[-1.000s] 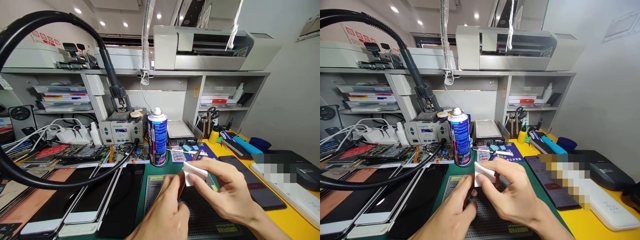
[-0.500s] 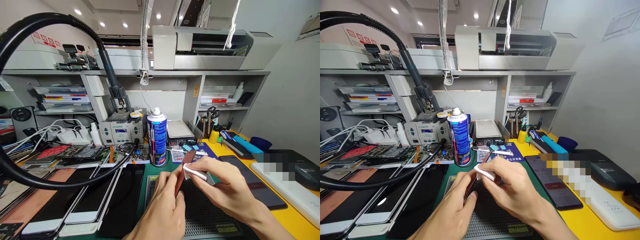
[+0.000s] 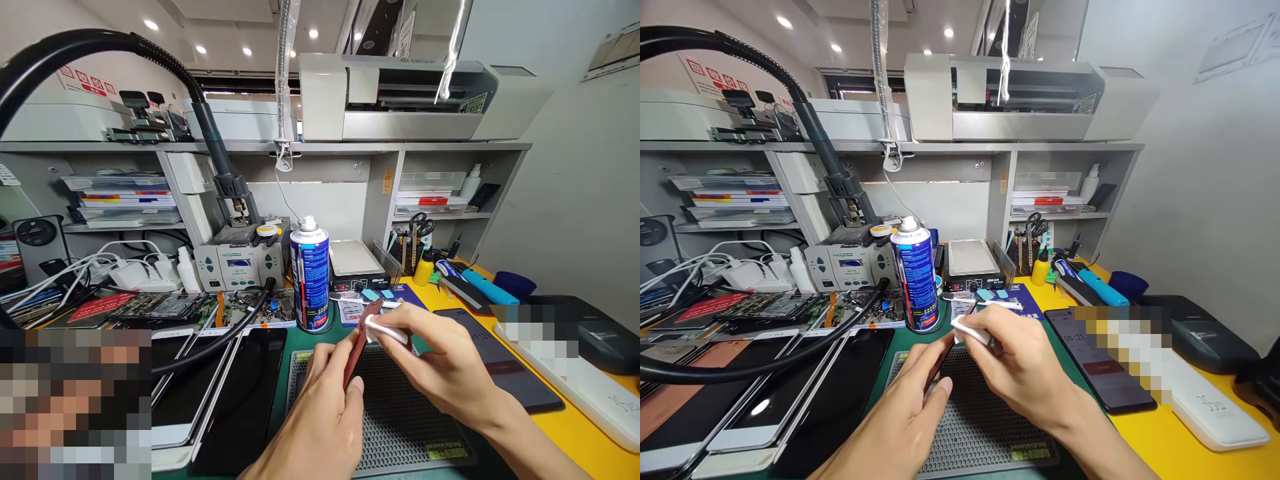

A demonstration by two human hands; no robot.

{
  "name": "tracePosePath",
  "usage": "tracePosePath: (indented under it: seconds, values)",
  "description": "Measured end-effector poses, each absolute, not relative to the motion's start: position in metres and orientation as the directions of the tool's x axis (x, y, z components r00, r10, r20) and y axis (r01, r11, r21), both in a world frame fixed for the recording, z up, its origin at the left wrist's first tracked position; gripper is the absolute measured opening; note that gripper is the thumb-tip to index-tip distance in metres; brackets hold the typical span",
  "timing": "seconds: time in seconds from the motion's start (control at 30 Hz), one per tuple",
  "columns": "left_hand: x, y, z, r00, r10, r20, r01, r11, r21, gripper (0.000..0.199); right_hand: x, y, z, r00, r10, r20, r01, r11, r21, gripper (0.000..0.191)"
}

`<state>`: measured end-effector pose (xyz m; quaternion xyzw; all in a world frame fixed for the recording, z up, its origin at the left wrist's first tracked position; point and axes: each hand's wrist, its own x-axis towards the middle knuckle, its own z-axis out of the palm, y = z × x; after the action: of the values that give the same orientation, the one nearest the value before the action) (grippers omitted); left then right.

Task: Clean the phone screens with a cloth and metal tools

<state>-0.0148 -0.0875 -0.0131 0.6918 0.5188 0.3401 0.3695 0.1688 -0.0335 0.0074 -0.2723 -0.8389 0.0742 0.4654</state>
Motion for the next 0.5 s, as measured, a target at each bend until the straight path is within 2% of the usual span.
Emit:
tracePosePath:
  seconds: [0.17,0.3,0.4,0.5]
  values:
    - [-0.014,-0.088,-0.012,0.257,0.964,0.069,0.409,-0.173,0.896,0.053,0.171,-0.028,0.01,-0.236,0.663,0.711,0.428,0.727,-0.537,0.008]
    - [-0.015,-0.087,-0.01,0.27,0.962,0.039,0.357,-0.137,0.924,0.052,0.17,-0.026,0.012,-0.023,0.818,0.575,0.29,0.556,-0.779,0.015]
    - [-0.017,-0.087,-0.004,0.386,0.91,-0.154,0.238,0.063,0.969,0.048,0.174,-0.024,0.018,0.082,0.903,0.421,0.137,0.408,-0.903,0.024]
    - [-0.02,-0.088,0.002,0.526,0.795,-0.304,0.029,0.34,0.94,0.044,0.184,-0.021,0.024,0.064,0.93,0.362,0.041,0.36,-0.932,0.027]
